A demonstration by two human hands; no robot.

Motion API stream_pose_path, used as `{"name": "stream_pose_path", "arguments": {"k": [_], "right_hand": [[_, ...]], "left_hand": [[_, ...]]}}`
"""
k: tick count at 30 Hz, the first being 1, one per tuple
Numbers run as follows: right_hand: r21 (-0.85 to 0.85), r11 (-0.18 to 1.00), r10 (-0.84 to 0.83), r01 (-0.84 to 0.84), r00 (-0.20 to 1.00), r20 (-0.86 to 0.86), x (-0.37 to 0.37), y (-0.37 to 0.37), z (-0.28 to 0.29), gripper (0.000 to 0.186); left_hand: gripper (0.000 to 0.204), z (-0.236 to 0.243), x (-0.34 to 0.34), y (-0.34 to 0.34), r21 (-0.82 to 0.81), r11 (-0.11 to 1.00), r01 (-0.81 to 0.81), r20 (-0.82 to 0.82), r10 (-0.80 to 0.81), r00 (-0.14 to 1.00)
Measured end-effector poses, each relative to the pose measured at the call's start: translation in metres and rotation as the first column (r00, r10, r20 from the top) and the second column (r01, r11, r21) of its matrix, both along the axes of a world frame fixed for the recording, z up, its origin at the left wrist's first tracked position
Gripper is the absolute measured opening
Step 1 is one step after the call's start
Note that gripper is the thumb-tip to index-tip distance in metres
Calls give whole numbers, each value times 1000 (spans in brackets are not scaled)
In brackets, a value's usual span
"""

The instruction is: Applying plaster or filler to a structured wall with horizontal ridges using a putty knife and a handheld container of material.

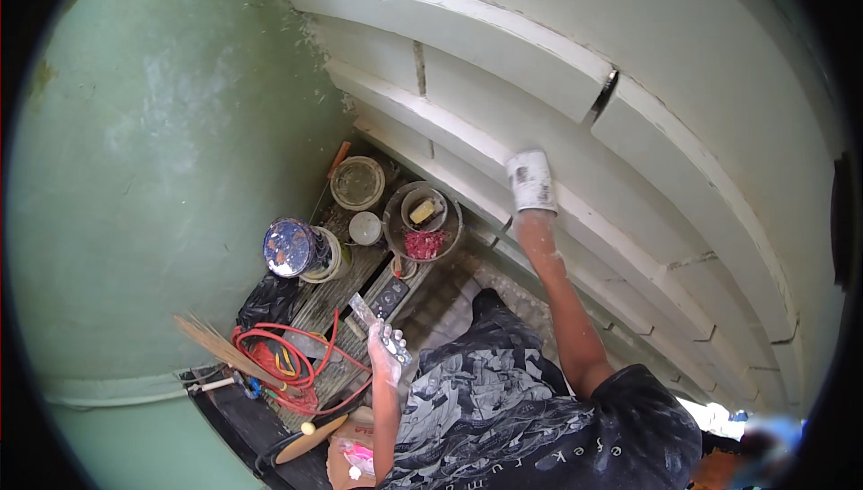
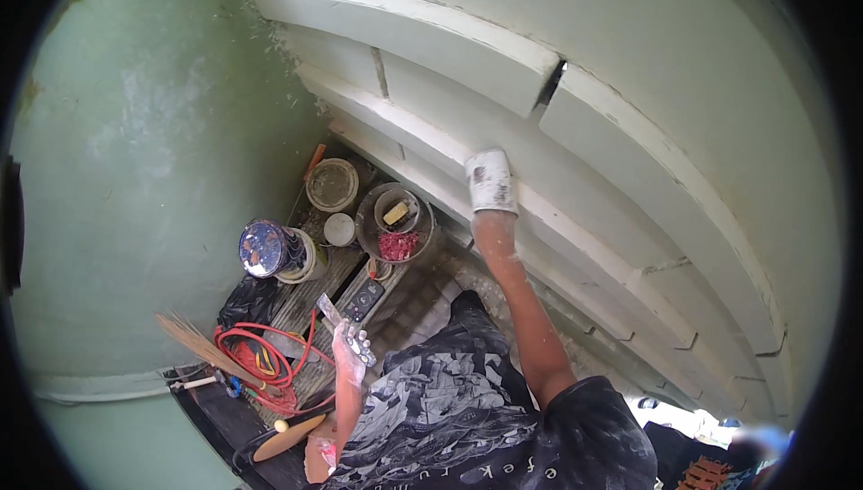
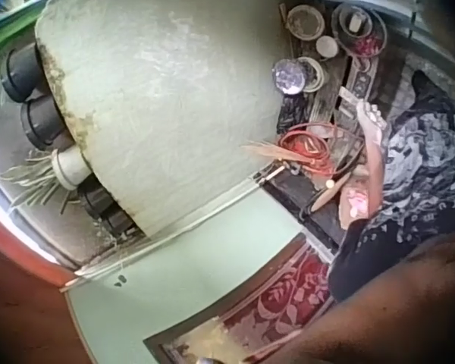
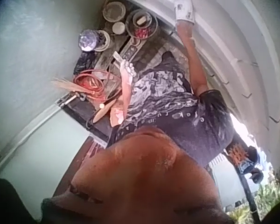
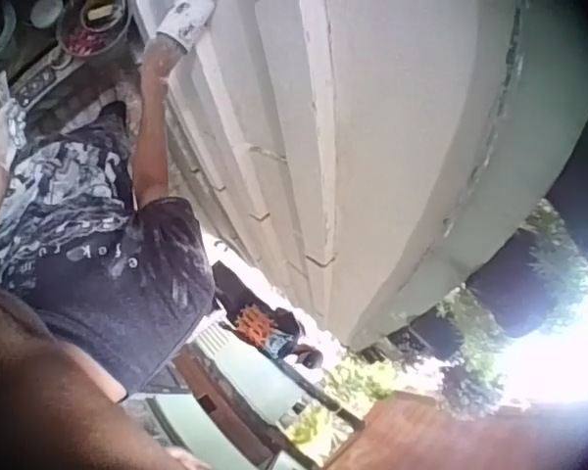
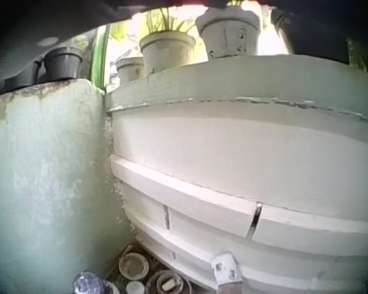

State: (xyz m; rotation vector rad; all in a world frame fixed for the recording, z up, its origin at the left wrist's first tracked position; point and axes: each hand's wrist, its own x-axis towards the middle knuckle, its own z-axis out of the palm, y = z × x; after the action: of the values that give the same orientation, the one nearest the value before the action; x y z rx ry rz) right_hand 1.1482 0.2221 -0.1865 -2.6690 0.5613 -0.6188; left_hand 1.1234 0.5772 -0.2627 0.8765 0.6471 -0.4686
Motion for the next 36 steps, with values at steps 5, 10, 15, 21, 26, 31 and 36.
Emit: {"name": "stream_pose_path", "arguments": {"k": [5, 10, 15, 21, 26, 31, 36], "right_hand": [[195, 919, 370, -342, 920, -133, 25, -11, 25, 33], [-54, 978, 193, -203, 969, -153, 75, -2, 17, 17], [76, 916, 400, -394, 882, -250, 138, 0, 18, 18], [97, 753, 642, -651, 759, 107, 199, 5, 21, 19], [91, 936, 347, -341, 842, -412, 250, 6, 23, 25], [29, 831, 556, -555, 831, -11, 279, 16, 22, 19], [82, 715, 680, -695, 717, 153, 316, 25, 28, 21]], "left_hand": [[14, -1, 0, 0, -70, 997, -44, 45, 47, 998], [14, 0, -2, 1, -51, 991, -124, 51, 126, 991], [13, 4, -11, 3, -12, 990, -143, 65, 144, 987], [11, 1, -25, 10, -61, 968, -245, 57, 248, 967], [10, -1, -38, 15, -61, 934, -352, 83, 356, 931], [11, -2, -48, 14, -21, 878, -478, 58, 478, 876], [10, -6, -57, 11, 12, 826, -563, 43, 562, 826]]}}
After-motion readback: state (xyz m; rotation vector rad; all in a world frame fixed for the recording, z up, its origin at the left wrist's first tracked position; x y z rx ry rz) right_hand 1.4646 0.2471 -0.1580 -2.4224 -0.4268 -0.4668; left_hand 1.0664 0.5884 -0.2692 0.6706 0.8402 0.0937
